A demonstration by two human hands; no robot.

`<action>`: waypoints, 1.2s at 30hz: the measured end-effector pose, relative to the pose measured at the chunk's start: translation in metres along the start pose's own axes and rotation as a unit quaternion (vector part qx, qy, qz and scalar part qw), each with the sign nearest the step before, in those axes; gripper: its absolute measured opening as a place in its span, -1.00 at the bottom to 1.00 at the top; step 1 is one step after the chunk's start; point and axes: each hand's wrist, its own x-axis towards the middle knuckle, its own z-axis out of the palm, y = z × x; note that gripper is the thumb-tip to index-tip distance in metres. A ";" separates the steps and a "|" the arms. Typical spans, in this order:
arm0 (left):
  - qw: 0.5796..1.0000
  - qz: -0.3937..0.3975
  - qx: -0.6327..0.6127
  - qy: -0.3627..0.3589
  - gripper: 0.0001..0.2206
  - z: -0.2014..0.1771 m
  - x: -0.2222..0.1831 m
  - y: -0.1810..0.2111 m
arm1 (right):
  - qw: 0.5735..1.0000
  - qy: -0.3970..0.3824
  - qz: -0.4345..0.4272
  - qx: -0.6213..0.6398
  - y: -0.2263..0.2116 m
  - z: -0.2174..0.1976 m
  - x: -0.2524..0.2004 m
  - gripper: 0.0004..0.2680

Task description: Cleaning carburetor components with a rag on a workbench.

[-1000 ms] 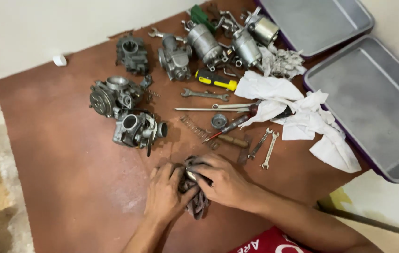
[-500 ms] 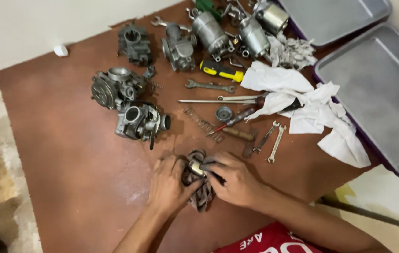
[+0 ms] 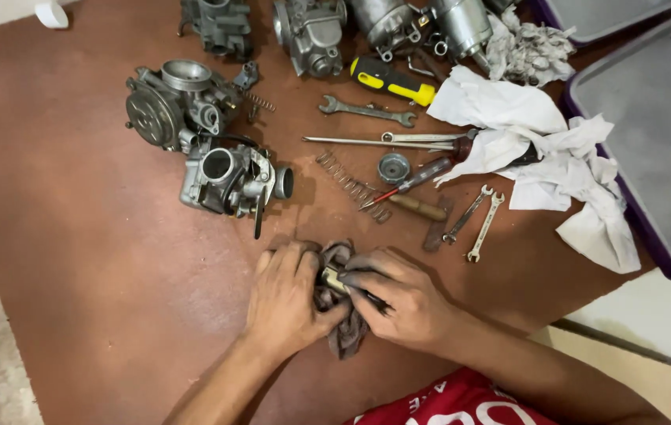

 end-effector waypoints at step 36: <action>0.997 0.019 -0.068 0.019 -0.58 -0.009 0.003 -0.004 | 0.979 -0.100 -0.132 -0.116 0.010 0.014 0.027 -0.84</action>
